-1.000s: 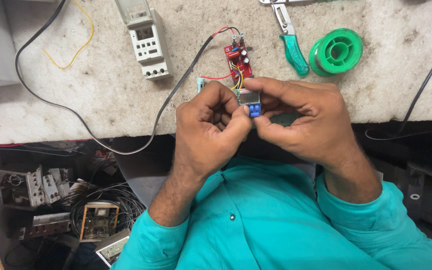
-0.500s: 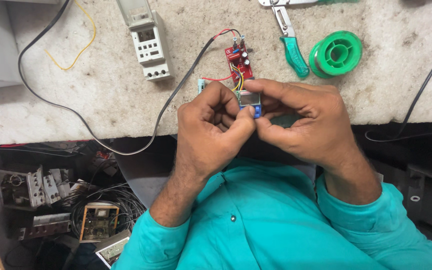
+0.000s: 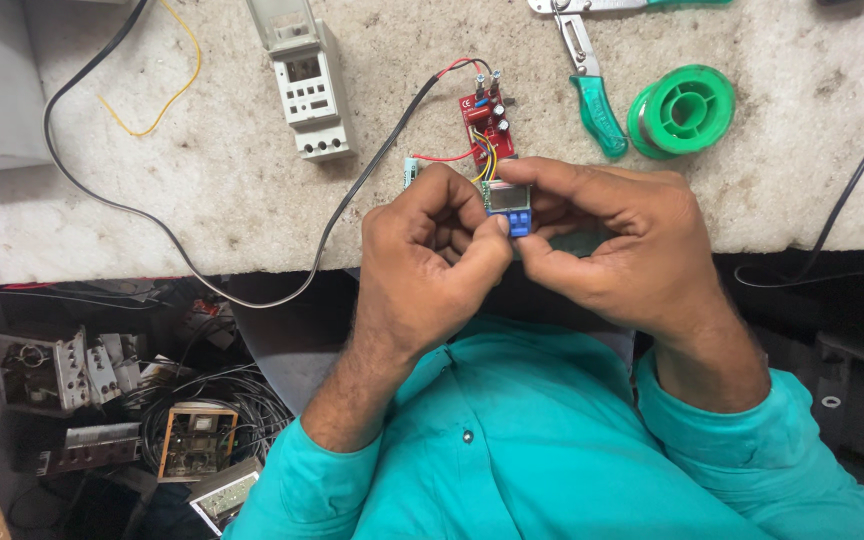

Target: The person sits at a workbench and assembles a small electronic module, holding a circuit board with a display and pressing a blue terminal connector onto it by hand. They repeatedly align and seat the connector, adjust wires on the board, and finally turn the assembly over to work on its underside.

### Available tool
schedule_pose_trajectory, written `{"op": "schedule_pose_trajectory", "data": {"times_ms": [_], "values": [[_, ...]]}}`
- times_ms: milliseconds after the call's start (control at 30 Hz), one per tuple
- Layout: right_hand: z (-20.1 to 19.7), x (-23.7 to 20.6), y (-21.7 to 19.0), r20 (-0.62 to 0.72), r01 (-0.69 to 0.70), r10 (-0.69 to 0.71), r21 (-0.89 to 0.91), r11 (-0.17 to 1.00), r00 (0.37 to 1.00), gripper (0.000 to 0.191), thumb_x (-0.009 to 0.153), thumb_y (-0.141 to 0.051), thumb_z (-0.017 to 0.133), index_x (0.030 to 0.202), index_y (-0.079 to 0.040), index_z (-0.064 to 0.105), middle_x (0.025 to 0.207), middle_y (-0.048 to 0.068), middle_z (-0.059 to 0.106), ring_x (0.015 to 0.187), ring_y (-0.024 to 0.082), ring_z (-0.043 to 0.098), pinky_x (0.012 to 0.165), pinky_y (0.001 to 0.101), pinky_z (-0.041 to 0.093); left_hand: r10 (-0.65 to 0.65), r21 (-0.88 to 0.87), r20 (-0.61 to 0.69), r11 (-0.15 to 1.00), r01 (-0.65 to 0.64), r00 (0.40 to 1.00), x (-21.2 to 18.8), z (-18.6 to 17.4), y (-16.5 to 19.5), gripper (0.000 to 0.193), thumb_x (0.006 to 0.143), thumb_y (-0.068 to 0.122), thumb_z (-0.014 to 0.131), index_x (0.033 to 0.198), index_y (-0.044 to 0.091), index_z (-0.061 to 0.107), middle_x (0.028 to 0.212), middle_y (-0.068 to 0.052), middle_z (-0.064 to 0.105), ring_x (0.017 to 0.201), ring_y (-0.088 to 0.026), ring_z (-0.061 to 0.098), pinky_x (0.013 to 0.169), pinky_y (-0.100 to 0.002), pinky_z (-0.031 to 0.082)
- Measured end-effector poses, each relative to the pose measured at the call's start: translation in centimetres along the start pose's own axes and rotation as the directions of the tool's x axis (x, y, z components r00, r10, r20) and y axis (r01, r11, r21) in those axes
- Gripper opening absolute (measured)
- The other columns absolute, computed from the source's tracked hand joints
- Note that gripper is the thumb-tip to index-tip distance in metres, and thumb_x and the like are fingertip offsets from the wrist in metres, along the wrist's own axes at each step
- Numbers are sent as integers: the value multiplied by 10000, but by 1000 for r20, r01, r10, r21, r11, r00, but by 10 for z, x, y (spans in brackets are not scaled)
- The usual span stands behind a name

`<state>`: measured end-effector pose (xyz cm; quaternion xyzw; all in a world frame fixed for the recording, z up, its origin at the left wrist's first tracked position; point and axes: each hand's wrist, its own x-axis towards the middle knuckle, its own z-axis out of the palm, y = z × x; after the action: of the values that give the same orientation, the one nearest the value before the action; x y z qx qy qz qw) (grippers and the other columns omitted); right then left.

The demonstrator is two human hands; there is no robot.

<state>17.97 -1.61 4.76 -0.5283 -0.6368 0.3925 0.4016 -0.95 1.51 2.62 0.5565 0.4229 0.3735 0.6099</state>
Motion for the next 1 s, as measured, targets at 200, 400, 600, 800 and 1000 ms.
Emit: {"op": "schedule_pose_trajectory", "data": {"times_ms": [200, 400, 600, 800, 1000], "values": [[-5, -1, -2, 23, -2, 1, 13, 1000, 1000, 492, 825, 19, 746, 1312, 7, 676, 1048, 89, 767, 935, 116, 746, 848, 255, 629, 20, 12, -8, 1000, -20, 1000, 2, 2, 0, 159, 919, 22, 696, 854, 24, 552, 740, 53, 580, 643, 25, 524, 534, -175, 433], [-2, -2, 1, 1, -14, 14, 147, 989, 1000, 392, 913, 19, 704, 1304, 19, 683, 1088, 97, 772, 980, 112, 747, 877, 240, 623, 24, 39, -19, 999, -24, 1000, 1, 2, 0, 165, 915, 23, 706, 848, 22, 554, 724, 56, 568, 638, 26, 503, 525, -178, 417], [2, -5, 3, -45, -73, 79, 132, 989, 996, 334, 940, 7, 717, 1273, 20, 704, 1072, 94, 783, 952, 102, 742, 836, 229, 615, 40, 39, -28, 998, -39, 999, 1, 4, 0, 171, 917, 28, 706, 841, 25, 552, 726, 57, 568, 649, 28, 501, 533, -176, 422], [3, -3, 2, -54, -79, 86, 119, 990, 995, 326, 944, 15, 729, 1270, 17, 718, 1042, 94, 785, 907, 90, 727, 795, 214, 596, 24, 41, -11, 999, -24, 1000, 2, 1, 0, 164, 919, 34, 699, 846, 29, 553, 714, 66, 573, 633, 31, 506, 521, -173, 415], [1, -2, 0, -31, -59, 64, 153, 986, 997, 335, 941, 25, 713, 1275, 22, 701, 1073, 93, 777, 947, 85, 729, 831, 212, 605, 41, 42, -26, 998, -40, 999, 1, 3, 0, 167, 919, 33, 702, 843, 27, 553, 721, 66, 565, 640, 33, 500, 524, -170, 414]]}}
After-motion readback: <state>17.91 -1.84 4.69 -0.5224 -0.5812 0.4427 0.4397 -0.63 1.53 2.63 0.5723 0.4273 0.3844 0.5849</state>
